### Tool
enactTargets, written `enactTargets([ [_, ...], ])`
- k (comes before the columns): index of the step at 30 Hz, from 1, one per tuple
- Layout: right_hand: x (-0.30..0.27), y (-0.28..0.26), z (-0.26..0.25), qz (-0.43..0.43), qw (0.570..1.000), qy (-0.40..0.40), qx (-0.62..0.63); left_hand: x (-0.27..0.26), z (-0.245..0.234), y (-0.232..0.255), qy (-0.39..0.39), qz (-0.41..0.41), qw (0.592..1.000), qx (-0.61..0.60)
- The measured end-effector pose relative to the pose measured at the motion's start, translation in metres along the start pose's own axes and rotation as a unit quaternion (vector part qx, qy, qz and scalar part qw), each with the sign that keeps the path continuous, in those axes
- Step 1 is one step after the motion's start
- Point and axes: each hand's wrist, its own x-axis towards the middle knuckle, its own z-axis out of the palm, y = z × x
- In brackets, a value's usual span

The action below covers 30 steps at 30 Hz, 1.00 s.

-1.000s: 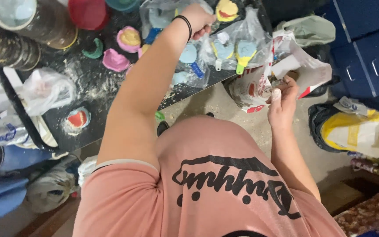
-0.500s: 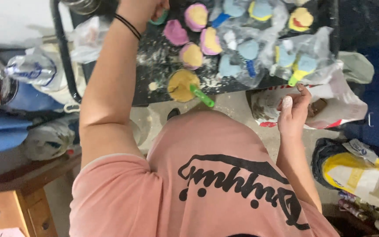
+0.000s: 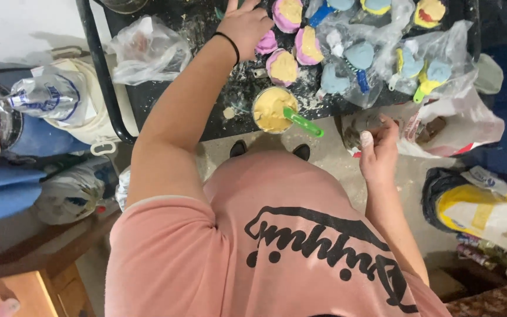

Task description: Filling dental impression molds with yellow plaster material using a small spatula at a laboratory bench.

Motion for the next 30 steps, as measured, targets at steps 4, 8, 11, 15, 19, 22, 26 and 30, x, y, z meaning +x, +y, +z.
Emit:
enactTargets([
  [4,-0.019,-0.002,0.016,0.011,1.000,0.021,0.000,-0.003,-0.026,-0.001,-0.025,-0.009,0.999,-0.038],
  [8,-0.038,-0.013,0.034,-0.023,0.970,0.163,0.179,-0.033,-0.093,0.011,0.020,-0.059,0.986,-0.152],
  [11,-0.040,-0.091,0.042,-0.102,0.951,0.185,0.224,-0.062,-0.155,0.050,0.034,-0.027,0.984,-0.174],
  [15,-0.031,-0.156,0.061,-0.125,0.954,0.046,0.269,-0.103,-0.171,0.096,0.190,0.099,0.967,-0.134],
  [19,-0.017,-0.174,0.072,-0.112,0.924,-0.108,0.350,-0.123,-0.190,0.125,0.295,0.128,0.943,-0.085],
  [22,-0.015,-0.167,0.069,-0.071,0.887,-0.118,0.441,-0.133,-0.172,0.146,0.235,0.008,0.946,-0.224],
  [26,-0.015,-0.168,0.067,-0.039,0.834,-0.083,0.544,-0.146,-0.148,0.173,0.196,-0.100,0.727,-0.650],
  [30,-0.019,-0.156,0.060,-0.052,0.838,-0.119,0.530,-0.155,-0.128,0.192,0.212,-0.129,0.690,-0.680],
])
